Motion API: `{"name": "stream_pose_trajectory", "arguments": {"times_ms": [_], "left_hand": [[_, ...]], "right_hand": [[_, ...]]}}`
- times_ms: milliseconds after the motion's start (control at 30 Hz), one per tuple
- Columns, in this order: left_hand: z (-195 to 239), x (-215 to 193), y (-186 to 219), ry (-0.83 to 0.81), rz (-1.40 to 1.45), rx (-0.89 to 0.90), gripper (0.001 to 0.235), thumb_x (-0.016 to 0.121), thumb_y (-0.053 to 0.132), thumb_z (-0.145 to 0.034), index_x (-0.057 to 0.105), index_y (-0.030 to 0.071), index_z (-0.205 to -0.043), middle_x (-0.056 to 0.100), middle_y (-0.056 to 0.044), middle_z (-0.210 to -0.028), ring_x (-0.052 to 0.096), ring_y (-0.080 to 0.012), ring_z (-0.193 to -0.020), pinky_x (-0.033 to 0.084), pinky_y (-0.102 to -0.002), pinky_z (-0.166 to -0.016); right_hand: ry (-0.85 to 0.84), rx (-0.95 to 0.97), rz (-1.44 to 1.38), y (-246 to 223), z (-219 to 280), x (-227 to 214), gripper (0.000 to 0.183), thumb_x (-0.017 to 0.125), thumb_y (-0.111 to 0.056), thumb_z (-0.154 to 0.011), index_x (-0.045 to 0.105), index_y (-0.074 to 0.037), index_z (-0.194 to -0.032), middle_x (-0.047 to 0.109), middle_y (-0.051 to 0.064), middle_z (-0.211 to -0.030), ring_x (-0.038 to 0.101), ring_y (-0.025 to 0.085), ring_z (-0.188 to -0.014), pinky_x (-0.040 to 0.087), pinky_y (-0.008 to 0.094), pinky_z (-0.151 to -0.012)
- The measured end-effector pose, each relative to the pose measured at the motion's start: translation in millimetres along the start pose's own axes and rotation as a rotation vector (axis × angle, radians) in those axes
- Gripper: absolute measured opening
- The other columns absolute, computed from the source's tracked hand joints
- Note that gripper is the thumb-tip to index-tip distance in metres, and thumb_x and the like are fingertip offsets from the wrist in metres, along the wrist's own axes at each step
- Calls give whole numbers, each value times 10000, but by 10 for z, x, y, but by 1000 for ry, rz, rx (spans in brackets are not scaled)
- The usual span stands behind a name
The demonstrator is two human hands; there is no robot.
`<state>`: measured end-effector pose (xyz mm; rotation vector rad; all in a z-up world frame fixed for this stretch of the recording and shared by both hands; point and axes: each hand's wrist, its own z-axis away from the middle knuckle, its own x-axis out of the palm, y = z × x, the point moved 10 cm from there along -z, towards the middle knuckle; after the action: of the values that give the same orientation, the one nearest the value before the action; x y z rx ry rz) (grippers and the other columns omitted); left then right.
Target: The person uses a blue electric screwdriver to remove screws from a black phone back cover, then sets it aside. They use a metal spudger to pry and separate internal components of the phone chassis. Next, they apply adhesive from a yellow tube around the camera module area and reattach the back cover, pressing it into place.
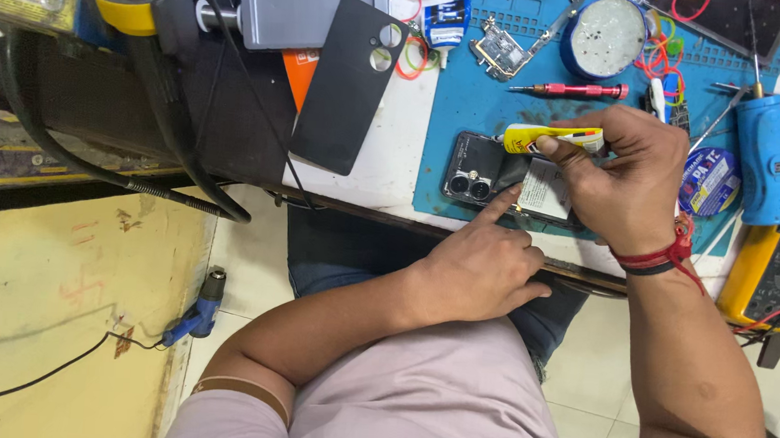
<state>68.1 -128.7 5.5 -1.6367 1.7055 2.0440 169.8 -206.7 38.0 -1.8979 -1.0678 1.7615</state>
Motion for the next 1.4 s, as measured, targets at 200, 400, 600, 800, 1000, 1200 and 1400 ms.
{"name": "stream_pose_trajectory", "arguments": {"times_ms": [200,400,600,800,1000,1200,1400], "left_hand": [[-10,69,-20,-36,-27,-27,336,715,378,-875,724,47,-821,656,-114,-703,696,-290,-827,228,-568,-1246],[-13,85,-24,-29,-32,-32,342,706,391,-884,723,53,-830,644,-106,-698,690,-280,-821,205,-572,-1251],[-15,104,-13,-31,-63,-29,359,689,398,-911,712,47,-839,629,-108,-720,683,-295,-819,180,-573,-1256],[-24,157,-36,-84,-57,-58,375,665,405,-933,705,38,-866,618,-112,-731,682,-306,-813,157,-570,-1261],[-33,165,-41,-104,-53,-62,384,644,405,-948,703,29,-892,625,-117,-752,682,-306,-840,151,-567,-1257],[-35,150,-37,-102,-58,-61,380,647,400,-949,704,28,-897,625,-116,-750,678,-307,-831,151,-562,-1256],[-29,120,-29,-72,-36,-58,366,664,389,-940,698,30,-876,618,-116,-737,676,-304,-823,155,-560,-1258]], "right_hand": [[19,30,42,163,119,-126,127,892,-61,-938,786,-23,-998,721,90,-817,634,131,-676,449,284,-650],[52,45,46,288,244,-298,103,869,-43,-951,789,-26,-1013,731,92,-847,647,119,-710,461,255,-646],[77,100,60,342,332,-474,105,874,-36,-950,785,-9,-999,714,101,-821,604,125,-692,430,267,-632],[137,115,53,358,429,-668,133,867,-22,-928,755,10,-994,704,113,-872,615,131,-756,450,273,-677],[156,170,20,523,588,-802,127,837,-12,-959,745,19,-1040,723,98,-920,641,87,-799,491,253,-729],[178,234,21,648,751,-884,161,864,-30,-1005,721,41,-992,707,102,-855,612,89,-750,475,239,-692],[204,172,125,515,880,-880,134,866,-12,-994,743,41,-996,696,118,-856,621,137,-773,468,272,-715]]}}
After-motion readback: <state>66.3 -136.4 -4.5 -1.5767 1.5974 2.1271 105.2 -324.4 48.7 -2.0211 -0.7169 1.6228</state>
